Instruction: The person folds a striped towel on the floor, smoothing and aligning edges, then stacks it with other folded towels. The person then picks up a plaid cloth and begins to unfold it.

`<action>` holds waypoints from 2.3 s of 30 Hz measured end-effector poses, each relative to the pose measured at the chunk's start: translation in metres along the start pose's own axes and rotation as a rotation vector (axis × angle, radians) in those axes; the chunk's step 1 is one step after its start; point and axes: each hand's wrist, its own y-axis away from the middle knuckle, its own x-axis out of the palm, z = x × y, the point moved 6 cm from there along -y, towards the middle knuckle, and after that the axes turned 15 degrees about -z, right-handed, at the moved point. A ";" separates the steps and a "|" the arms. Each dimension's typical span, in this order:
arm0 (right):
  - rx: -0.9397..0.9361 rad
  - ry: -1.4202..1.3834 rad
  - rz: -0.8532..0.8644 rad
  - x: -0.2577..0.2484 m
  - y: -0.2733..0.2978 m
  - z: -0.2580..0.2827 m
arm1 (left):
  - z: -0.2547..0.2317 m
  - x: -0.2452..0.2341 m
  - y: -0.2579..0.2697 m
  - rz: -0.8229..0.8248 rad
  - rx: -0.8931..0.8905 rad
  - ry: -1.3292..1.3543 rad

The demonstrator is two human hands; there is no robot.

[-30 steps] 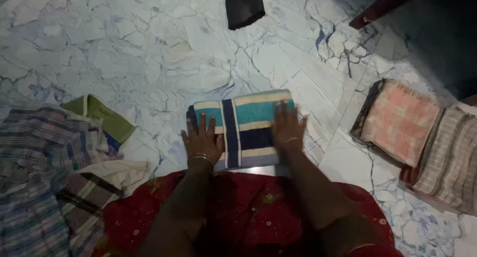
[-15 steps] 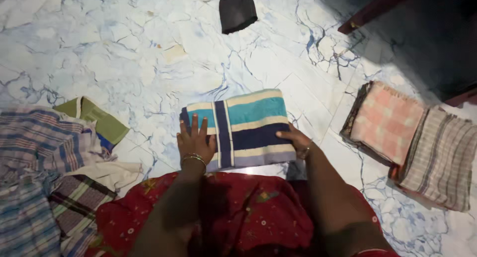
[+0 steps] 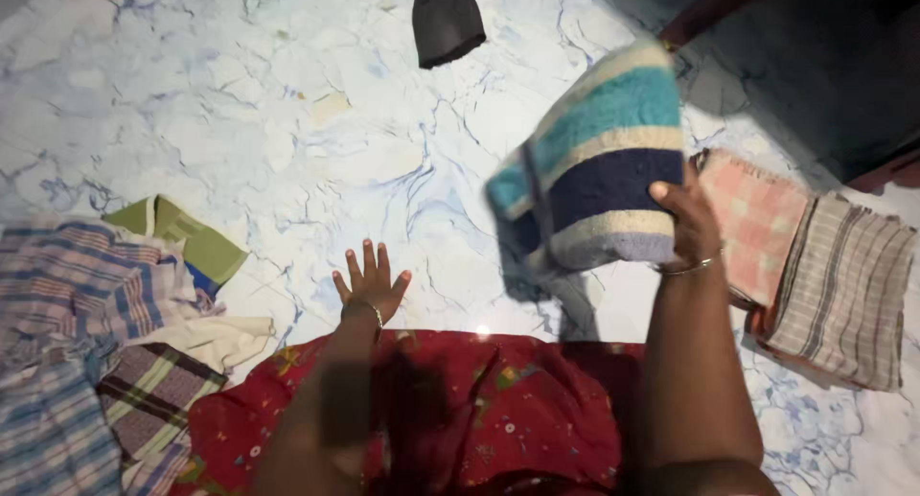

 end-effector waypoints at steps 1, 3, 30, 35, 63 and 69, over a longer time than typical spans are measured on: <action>-0.062 0.186 -0.027 0.016 0.006 0.012 | 0.000 0.005 0.005 0.031 -0.005 -0.012; -0.190 0.549 -0.076 0.047 0.010 0.029 | 0.001 0.016 0.004 0.070 -0.007 -0.037; -0.596 1.907 0.085 0.069 0.027 -0.209 | 0.008 -0.008 0.003 -0.063 -0.113 0.272; -0.217 2.058 0.079 0.033 0.017 -0.224 | 0.005 -0.009 0.002 -0.032 -0.099 0.231; -0.044 2.070 0.213 0.034 0.000 -0.232 | -0.005 -0.015 -0.006 0.102 -0.106 0.102; -0.041 2.112 0.225 0.035 0.000 -0.230 | -0.008 -0.018 -0.006 0.113 -0.106 0.067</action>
